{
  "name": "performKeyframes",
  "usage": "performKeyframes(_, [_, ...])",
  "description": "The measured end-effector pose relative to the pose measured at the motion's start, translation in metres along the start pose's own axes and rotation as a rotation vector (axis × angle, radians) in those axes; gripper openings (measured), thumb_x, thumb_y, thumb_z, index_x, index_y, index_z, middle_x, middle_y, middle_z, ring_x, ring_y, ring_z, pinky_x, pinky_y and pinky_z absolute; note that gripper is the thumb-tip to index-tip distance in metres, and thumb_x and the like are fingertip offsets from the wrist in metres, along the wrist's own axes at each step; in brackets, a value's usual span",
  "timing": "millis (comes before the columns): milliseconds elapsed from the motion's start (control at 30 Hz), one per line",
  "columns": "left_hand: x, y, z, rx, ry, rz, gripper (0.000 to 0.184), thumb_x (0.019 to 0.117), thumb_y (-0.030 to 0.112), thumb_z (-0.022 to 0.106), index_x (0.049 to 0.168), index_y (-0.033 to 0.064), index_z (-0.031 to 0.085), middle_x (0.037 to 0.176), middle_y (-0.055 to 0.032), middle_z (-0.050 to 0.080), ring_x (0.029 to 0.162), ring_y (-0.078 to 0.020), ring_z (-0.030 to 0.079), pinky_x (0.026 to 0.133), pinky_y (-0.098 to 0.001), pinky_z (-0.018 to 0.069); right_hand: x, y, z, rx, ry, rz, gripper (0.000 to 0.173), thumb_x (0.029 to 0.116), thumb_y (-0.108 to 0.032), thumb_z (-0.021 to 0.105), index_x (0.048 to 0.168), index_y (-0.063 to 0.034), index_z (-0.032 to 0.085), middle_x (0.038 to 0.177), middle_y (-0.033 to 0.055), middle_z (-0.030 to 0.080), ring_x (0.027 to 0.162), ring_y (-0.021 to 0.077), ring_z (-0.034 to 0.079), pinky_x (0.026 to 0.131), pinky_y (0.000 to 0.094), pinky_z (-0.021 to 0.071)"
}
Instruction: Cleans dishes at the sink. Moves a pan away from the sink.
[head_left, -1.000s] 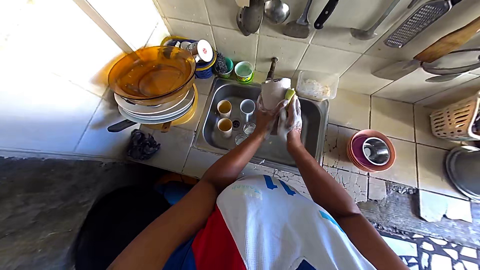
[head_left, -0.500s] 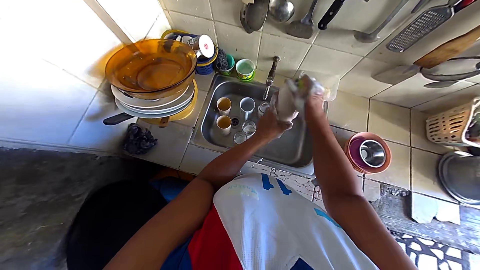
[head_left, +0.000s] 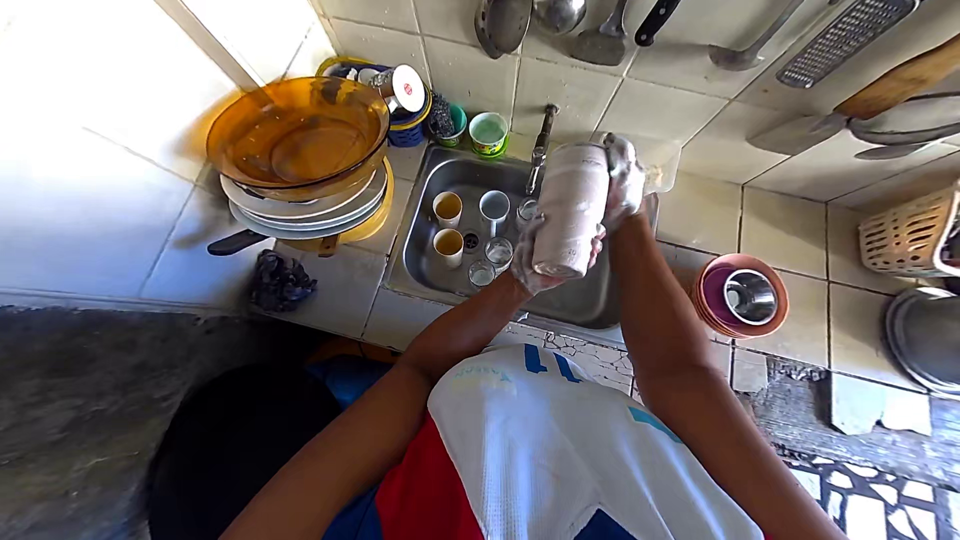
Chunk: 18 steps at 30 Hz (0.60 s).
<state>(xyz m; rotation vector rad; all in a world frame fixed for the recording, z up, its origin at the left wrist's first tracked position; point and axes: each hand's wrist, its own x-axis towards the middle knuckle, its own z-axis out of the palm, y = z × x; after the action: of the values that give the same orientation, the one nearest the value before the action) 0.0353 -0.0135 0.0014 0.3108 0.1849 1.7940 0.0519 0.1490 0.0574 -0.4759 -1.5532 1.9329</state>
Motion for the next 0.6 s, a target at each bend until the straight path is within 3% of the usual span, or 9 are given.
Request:
performKeyframes(67, [0.000, 0.009, 0.003, 0.104, 0.120, 0.005, 0.053, 0.0948, 0.054, 0.049, 0.125, 0.0110, 0.058, 0.108, -0.0132, 0.069, 0.091, -0.0240, 0.070, 0.077, -0.0397, 0.0609, 0.002, 0.001, 0.002, -0.263, 0.090, -0.015, 0.025, 0.1085, -0.016, 0.046, 0.118, -0.0003, 0.063, 0.101, 0.0022, 0.067, 0.095, 0.0022, 0.063, 0.087, 0.0224, 0.0545])
performKeyframes(100, [0.000, 0.017, 0.014, 0.334, 0.309, 0.013, 0.035, 0.1020, 0.037, 0.043, 0.125, 0.0155, 0.058, 0.103, -0.0076, 0.072, 0.086, -0.0167, 0.071, 0.073, -0.0345, 0.0617, 0.006, -0.005, 0.000, -0.497, 0.100, 0.003, 0.026, 0.1054, -0.016, 0.054, 0.119, 0.0044, 0.064, 0.106, 0.0089, 0.067, 0.100, 0.0069, 0.063, 0.092, 0.0241, 0.0518])
performKeyframes(133, [0.004, 0.024, 0.021, 0.619, 0.474, -0.006, 0.033, 0.1028, 0.021, 0.052, 0.136, 0.0159, 0.051, 0.108, -0.0064, 0.069, 0.090, -0.0143, 0.069, 0.076, -0.0333, 0.0602, 0.008, -0.015, 0.002, -0.695, 0.090, 0.060, 0.038, 0.1021, -0.021, 0.062, 0.127, 0.0073, 0.063, 0.122, 0.0205, 0.068, 0.117, 0.0212, 0.063, 0.105, 0.0356, 0.0485])
performKeyframes(167, [0.010, 0.029, 0.022, 0.882, 0.548, -0.034, 0.063, 0.0963, 0.014, 0.068, 0.152, 0.0135, 0.038, 0.126, -0.0107, 0.065, 0.107, -0.0171, 0.066, 0.090, -0.0370, 0.0575, 0.006, -0.022, 0.007, -0.795, 0.082, 0.107, 0.047, 0.1013, -0.028, 0.064, 0.133, 0.0074, 0.061, 0.132, 0.0260, 0.063, 0.128, 0.0314, 0.059, 0.113, 0.0444, 0.0436])
performKeyframes(233, [0.021, 0.025, 0.010, 1.197, 0.643, 0.005, 0.088, 0.0784, 0.021, 0.089, 0.150, 0.0030, 0.041, 0.131, -0.0165, 0.064, 0.118, -0.0218, 0.065, 0.102, -0.0431, 0.0543, 0.001, -0.016, 0.017, -0.700, 0.217, 0.050, 0.043, 0.1004, -0.027, 0.063, 0.126, 0.0067, 0.065, 0.123, 0.0247, 0.067, 0.121, 0.0307, 0.062, 0.107, 0.0444, 0.0467])
performKeyframes(300, [0.027, 0.021, 0.006, 1.106, 0.666, 0.099, 0.087, 0.0793, 0.018, 0.088, 0.150, 0.0033, 0.039, 0.130, -0.0162, 0.064, 0.116, -0.0213, 0.065, 0.100, -0.0413, 0.0557, 0.010, 0.004, 0.014, -0.323, 0.351, -0.079, 0.029, 0.1045, -0.022, 0.056, 0.120, 0.0007, 0.065, 0.100, 0.0094, 0.069, 0.092, 0.0129, 0.066, 0.085, 0.0317, 0.0566])
performKeyframes(367, [0.031, 0.022, 0.008, 0.879, 0.654, 0.222, 0.084, 0.0880, 0.012, 0.077, 0.157, 0.0081, 0.030, 0.134, -0.0170, 0.060, 0.115, -0.0230, 0.065, 0.097, -0.0422, 0.0567, 0.006, 0.013, 0.008, -0.253, 0.256, -0.119, 0.040, 0.1081, -0.018, 0.047, 0.142, 0.0005, 0.056, 0.116, 0.0115, 0.070, 0.095, 0.0098, 0.065, 0.088, 0.0289, 0.0552])
performKeyframes(467, [0.035, 0.026, 0.001, 0.744, 0.688, 0.436, 0.079, 0.0942, 0.015, 0.070, 0.159, 0.0116, 0.025, 0.143, -0.0159, 0.054, 0.123, -0.0237, 0.060, 0.101, -0.0436, 0.0543, -0.045, 0.020, 0.020, -0.723, 0.055, -0.085, 0.042, 0.1061, -0.016, 0.049, 0.140, 0.0068, 0.055, 0.136, 0.0261, 0.061, 0.128, 0.0299, 0.060, 0.111, 0.0436, 0.0462])
performKeyframes(600, [0.034, 0.044, -0.011, 0.819, 0.752, 0.558, 0.080, 0.0984, 0.028, 0.068, 0.161, 0.0097, 0.022, 0.153, -0.0144, 0.047, 0.134, -0.0198, 0.053, 0.110, -0.0373, 0.0481, -0.105, 0.034, 0.042, -1.245, -0.115, -0.373, 0.048, 0.0980, -0.028, 0.059, 0.138, -0.0029, 0.063, 0.140, 0.0347, 0.056, 0.131, 0.0551, 0.051, 0.107, 0.0644, 0.0429])
